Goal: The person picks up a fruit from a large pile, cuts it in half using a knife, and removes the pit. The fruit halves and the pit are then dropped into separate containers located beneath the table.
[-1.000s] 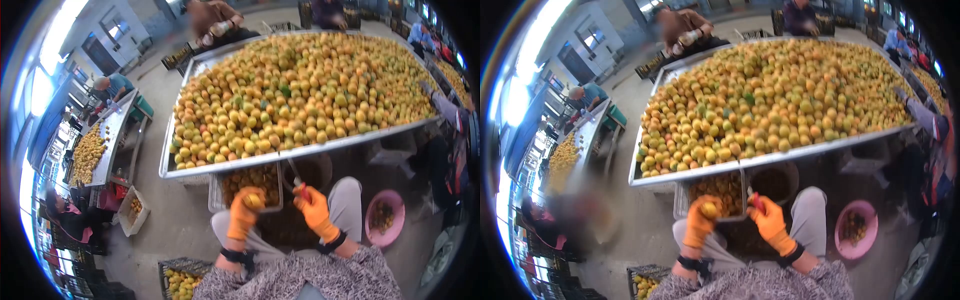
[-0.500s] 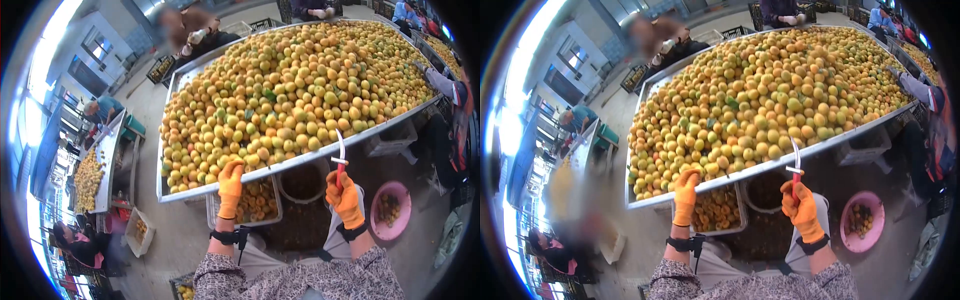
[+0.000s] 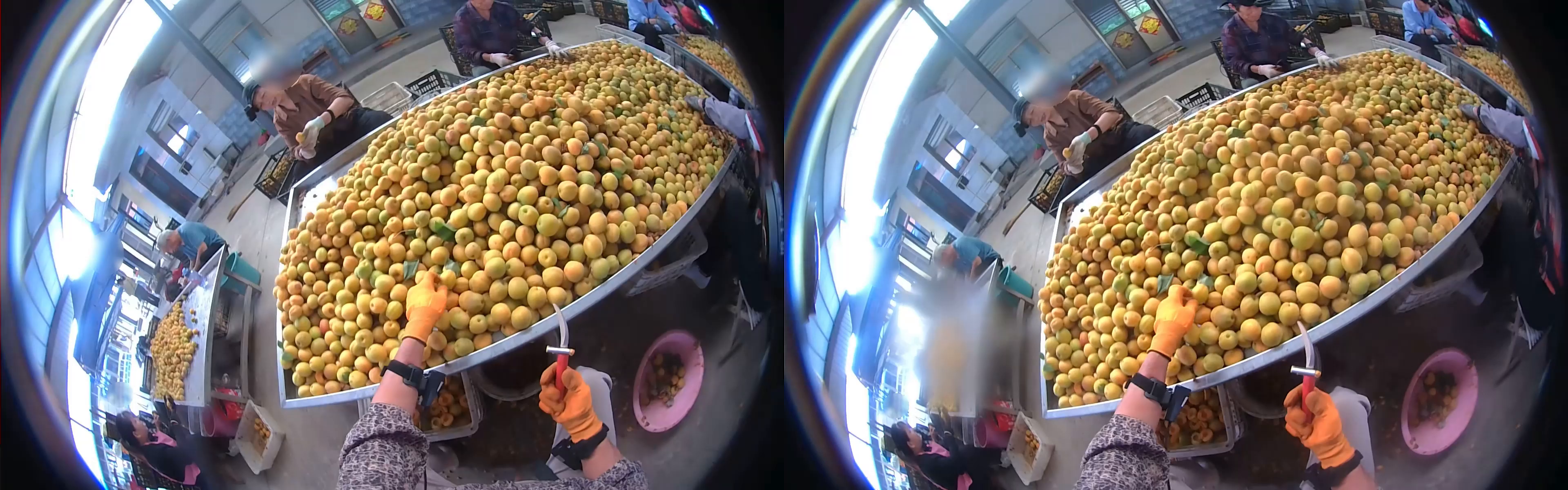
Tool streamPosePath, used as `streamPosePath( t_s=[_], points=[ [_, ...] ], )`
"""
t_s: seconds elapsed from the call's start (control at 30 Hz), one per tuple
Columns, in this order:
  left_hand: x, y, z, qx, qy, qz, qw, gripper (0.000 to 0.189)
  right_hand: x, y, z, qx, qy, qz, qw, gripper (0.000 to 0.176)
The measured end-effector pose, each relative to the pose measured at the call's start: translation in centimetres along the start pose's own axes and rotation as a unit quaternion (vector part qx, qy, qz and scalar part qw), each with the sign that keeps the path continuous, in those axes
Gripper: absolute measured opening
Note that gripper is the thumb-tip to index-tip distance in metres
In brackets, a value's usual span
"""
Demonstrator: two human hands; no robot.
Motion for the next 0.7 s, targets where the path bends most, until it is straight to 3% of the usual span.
streamPosePath(
  t_s=[0.03, 0.13, 0.23, 0.3, 0.37, 0.4, 0.47, 0.5, 0.53, 0.57, 0.6, 0.63, 0.7],
  points=[
    [-0.2, 1.1, 0.0, -0.132, -0.038, 0.012, 0.99, 0.056, -0.2, -0.1, 0.0, -0.004, 0.002, 0.002, 1.0, 0.056],
    [0.2, 2.5, -0.3, -0.222, -0.056, -0.001, 0.973, 0.073, -0.5, -0.1, 0.0, 0.0, -0.019, -0.013, 1.0, 0.053],
    [0.8, 2.7, 0.0, -0.21, -0.058, 0.063, 0.974, 0.077, -0.7, -0.3, -0.6, -0.004, -0.014, -0.013, 1.0, 0.051],
    [0.8, 2.2, -0.3, -0.187, -0.041, 0.055, 0.98, 0.079, -0.8, 0.0, -0.8, -0.015, -0.021, -0.015, 1.0, 0.047],
    [1.2, 1.7, -0.3, -0.125, -0.031, 0.064, 0.99, 0.08, -0.8, 0.6, -1.1, -0.03, -0.042, -0.031, 0.998, 0.041],
    [1.4, 1.4, -0.5, -0.084, -0.008, 0.071, 0.994, 0.071, -1.1, 0.7, -1.2, -0.033, -0.043, -0.022, 0.998, 0.041],
    [1.8, 0.6, -0.3, -0.087, 0.1, -0.038, 0.99, 0.063, -0.9, 1.7, -0.6, -0.062, -0.036, -0.08, 0.994, 0.034],
    [1.6, 0.4, -0.6, -0.06, 0.106, -0.045, 0.992, 0.055, -1.1, 1.9, -0.4, -0.057, -0.033, -0.109, 0.992, 0.029],
    [2.4, 2.0, 0.3, -0.034, 0.095, -0.107, 0.989, 0.045, -1.3, 2.5, 0.1, -0.041, -0.065, -0.1, 0.992, 0.029],
    [2.9, 2.9, 1.0, -0.029, 0.108, -0.053, 0.992, 0.039, -1.2, 3.0, 0.3, -0.085, -0.101, -0.142, 0.981, 0.03],
    [2.1, 0.9, -0.2, -0.011, 0.171, -0.101, 0.98, 0.039, -0.5, 2.5, 0.0, 0.001, -0.029, -0.073, 0.997, 0.03],
    [1.8, 0.1, -0.3, 0.128, 0.135, -0.117, 0.976, 0.037, 0.0, 2.1, -0.4, -0.007, -0.04, -0.065, 0.997, 0.03],
    [1.2, -2.3, -0.5, 0.342, 0.073, 0.073, 0.934, 0.037, 0.0, 2.4, -0.4, -0.014, -0.056, -0.046, 0.997, 0.03]
  ],
)
Point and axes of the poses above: each hand's wrist, its own x-axis away from the middle knuckle, its own z-axis out of the back of the hand, y = z × x, the point moved 5 cm from there along -x, towards the middle knuckle, and after that the axes turned 15 degrees about y, right-handed, at the moved point
